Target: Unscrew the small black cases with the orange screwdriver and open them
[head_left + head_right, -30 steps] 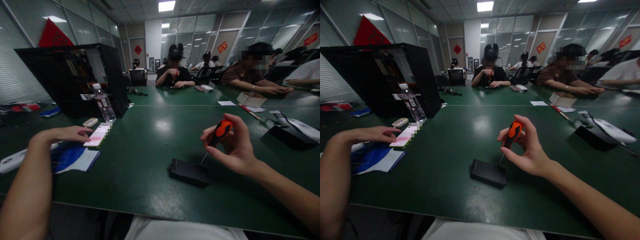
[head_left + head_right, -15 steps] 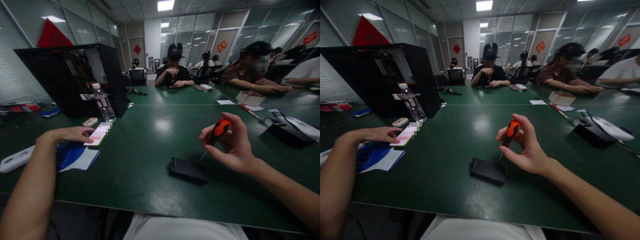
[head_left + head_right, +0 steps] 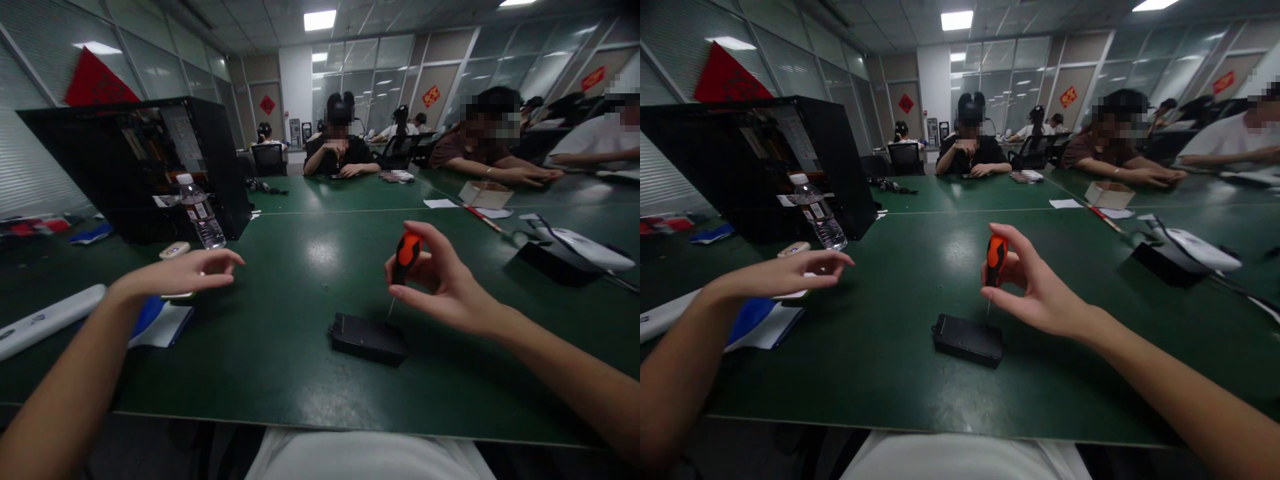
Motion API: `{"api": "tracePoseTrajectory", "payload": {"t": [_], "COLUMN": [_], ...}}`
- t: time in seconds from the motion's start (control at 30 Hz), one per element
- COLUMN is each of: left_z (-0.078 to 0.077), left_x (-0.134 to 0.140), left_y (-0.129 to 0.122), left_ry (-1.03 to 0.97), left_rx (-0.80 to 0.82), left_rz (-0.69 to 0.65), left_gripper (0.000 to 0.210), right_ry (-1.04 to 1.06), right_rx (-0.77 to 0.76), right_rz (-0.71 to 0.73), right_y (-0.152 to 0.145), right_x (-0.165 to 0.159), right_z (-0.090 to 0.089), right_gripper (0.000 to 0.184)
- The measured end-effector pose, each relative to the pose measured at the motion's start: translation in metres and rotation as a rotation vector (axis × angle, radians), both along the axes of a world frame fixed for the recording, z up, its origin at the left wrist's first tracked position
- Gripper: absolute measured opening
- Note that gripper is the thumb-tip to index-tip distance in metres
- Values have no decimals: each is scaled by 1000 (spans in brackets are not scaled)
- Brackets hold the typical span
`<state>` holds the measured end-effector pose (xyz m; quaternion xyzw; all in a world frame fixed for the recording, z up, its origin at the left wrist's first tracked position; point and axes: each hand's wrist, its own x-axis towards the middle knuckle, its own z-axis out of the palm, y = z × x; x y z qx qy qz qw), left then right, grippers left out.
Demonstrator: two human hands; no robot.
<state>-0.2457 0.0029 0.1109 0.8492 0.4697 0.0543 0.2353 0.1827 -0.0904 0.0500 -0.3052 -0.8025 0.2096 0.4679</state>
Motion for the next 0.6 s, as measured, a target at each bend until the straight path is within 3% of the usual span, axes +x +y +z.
{"api": "tracePoseTrajectory", "payload": {"t": [0.17, 0.27, 0.43, 0.6], "left_z": [-37, -59, -81, -101], "left_x": [100, 141, 171, 173], "left_y": [-48, -63, -62, -57], "left_ry": [-168, -208, -329, -475], "left_rx": [-16, 64, 121, 161], "left_rz": [-415, -510, -561, -494], "left_gripper": [77, 75, 42, 43], "right_ry": [-4, 107, 225, 215], "right_rx": [-37, 46, 198, 245], "right_rz": [40, 49, 99, 69], "right_y": [-4, -8, -11, -13], "right_x": [-11, -23, -36, -28], "right_z": [15, 15, -4, -18], "right_gripper": [81, 81, 79, 81]}}
